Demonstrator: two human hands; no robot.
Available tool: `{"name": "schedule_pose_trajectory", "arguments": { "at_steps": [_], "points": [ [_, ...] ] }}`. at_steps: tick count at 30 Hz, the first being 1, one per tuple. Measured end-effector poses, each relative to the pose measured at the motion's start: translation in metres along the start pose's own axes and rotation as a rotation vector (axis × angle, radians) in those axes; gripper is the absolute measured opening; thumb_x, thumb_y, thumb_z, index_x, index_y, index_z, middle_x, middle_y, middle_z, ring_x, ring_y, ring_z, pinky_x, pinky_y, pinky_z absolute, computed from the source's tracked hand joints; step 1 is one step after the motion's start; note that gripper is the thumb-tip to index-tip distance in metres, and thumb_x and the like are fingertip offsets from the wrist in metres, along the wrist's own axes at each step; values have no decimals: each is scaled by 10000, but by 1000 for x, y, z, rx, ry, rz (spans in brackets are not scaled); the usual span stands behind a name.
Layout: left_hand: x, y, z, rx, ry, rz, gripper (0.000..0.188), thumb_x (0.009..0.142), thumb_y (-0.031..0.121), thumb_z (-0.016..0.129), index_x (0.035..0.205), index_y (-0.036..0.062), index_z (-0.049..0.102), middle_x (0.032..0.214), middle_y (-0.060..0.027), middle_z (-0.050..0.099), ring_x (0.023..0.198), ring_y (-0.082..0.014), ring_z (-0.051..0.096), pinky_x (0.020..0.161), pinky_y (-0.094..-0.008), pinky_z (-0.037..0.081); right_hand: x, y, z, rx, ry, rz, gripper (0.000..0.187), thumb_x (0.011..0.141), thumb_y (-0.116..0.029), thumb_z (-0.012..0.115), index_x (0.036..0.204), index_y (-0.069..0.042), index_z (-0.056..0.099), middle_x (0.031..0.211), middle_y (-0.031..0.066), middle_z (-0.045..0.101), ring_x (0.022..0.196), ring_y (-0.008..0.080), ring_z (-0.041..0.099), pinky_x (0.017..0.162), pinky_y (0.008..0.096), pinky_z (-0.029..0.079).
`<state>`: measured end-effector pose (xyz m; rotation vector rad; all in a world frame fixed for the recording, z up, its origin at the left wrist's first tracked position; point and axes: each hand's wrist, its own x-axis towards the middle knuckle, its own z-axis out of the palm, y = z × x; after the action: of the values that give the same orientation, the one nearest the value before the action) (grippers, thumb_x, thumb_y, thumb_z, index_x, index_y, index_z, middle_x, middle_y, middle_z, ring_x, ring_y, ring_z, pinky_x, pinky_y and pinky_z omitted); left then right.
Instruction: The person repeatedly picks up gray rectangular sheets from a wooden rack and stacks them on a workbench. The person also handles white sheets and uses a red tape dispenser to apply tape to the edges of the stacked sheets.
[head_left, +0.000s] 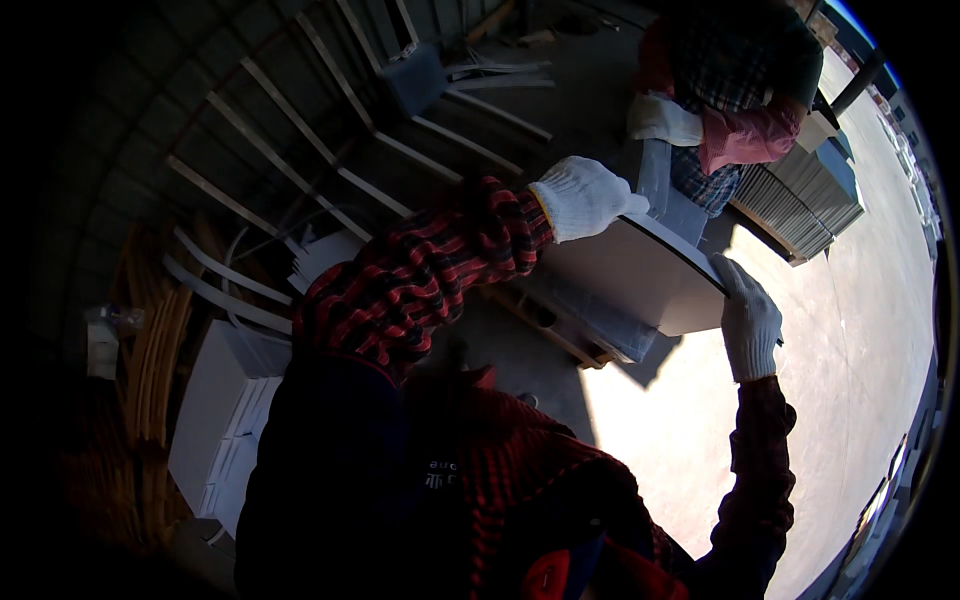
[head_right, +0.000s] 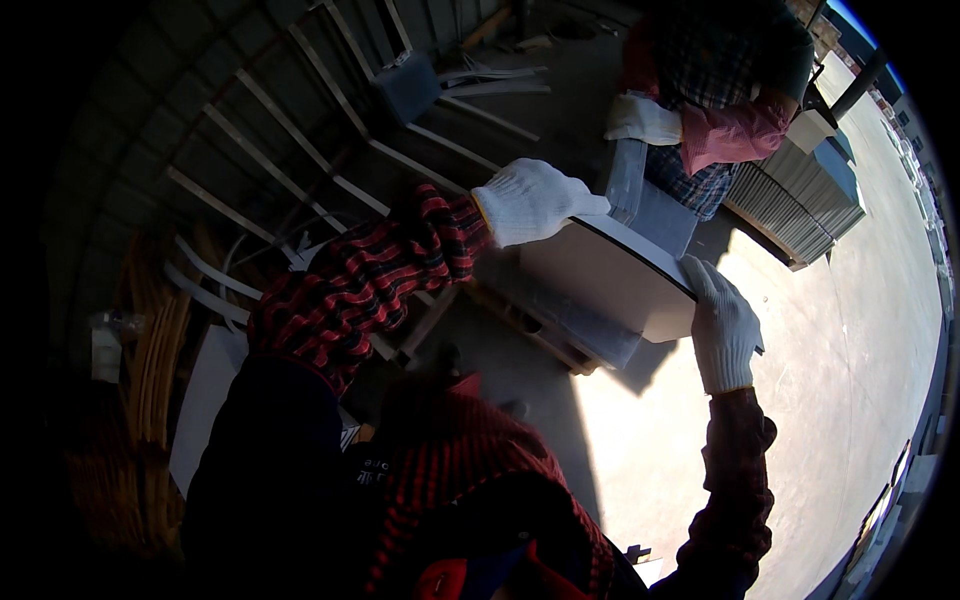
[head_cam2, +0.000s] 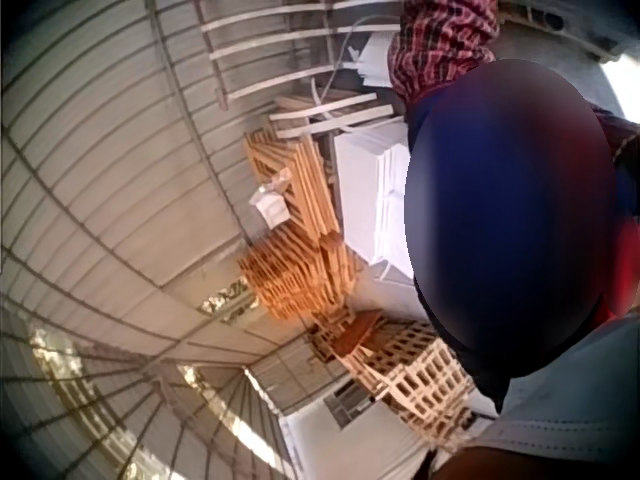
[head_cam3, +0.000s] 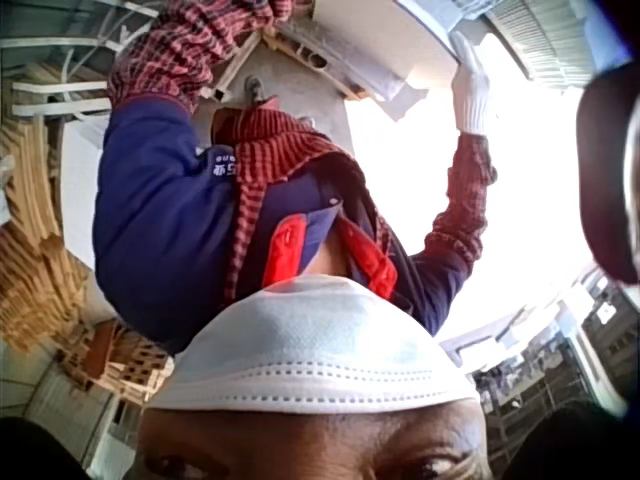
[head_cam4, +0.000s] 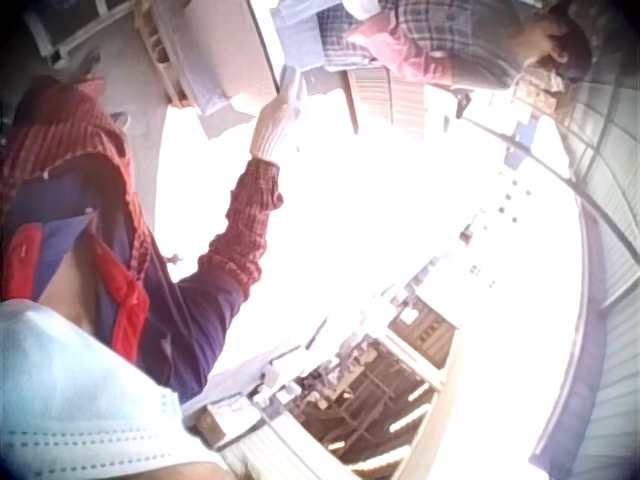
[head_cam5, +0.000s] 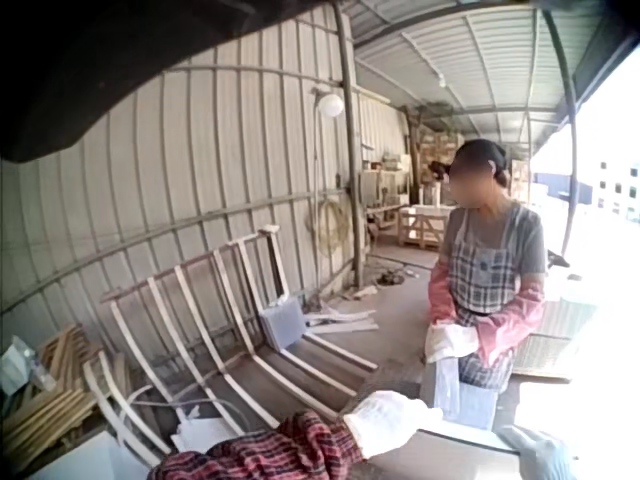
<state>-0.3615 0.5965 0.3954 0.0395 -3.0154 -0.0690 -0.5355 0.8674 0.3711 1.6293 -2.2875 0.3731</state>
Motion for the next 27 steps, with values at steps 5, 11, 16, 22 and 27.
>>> {"name": "schedule_pose_trajectory", "arguments": {
  "at_steps": [5,11,16,22,27],
  "points": [
    [-35,22,54,271,356,-2,704,809,332,727,1438,151,467,1299,-63,511,1245,-254,468,1146,-541,295,-40,-28,50,-278,127,51,819,798,-454,801,1467,-107,482,1461,153,515,1358,365,470,1191,582,295],
    [-68,23,9,-262,210,24,663,825,453,767,1334,67,588,1264,-121,618,1216,-310,551,1121,-458,355,-31,-42,-23,195,-105,-18,517,892,-267,671,1352,-44,590,1218,186,667,1093,368,633,945,439,510],
    [-93,14,-28,-445,-35,-79,539,829,414,787,1212,52,675,1153,-135,675,1100,-322,638,962,-407,500,-34,-40,-57,172,-322,-161,271,892,-196,628,1139,-93,669,1137,80,710,922,282,702,777,376,573],
    [-108,14,-14,-402,51,-87,313,899,359,708,1081,105,727,1029,-92,709,960,-303,681,850,-393,539,-31,-36,-50,18,-301,-373,135,872,-155,626,997,-170,675,856,14,662,702,235,687,609,353,557],
    [-79,-1,-8,-418,45,-89,330,933,430,659,957,116,758,863,-73,729,811,-271,694,746,-367,542,-16,-15,-33,-24,-347,-298,110,917,-181,603,988,-168,686,779,45,638,701,257,683,603,377,539]
  ]
}}
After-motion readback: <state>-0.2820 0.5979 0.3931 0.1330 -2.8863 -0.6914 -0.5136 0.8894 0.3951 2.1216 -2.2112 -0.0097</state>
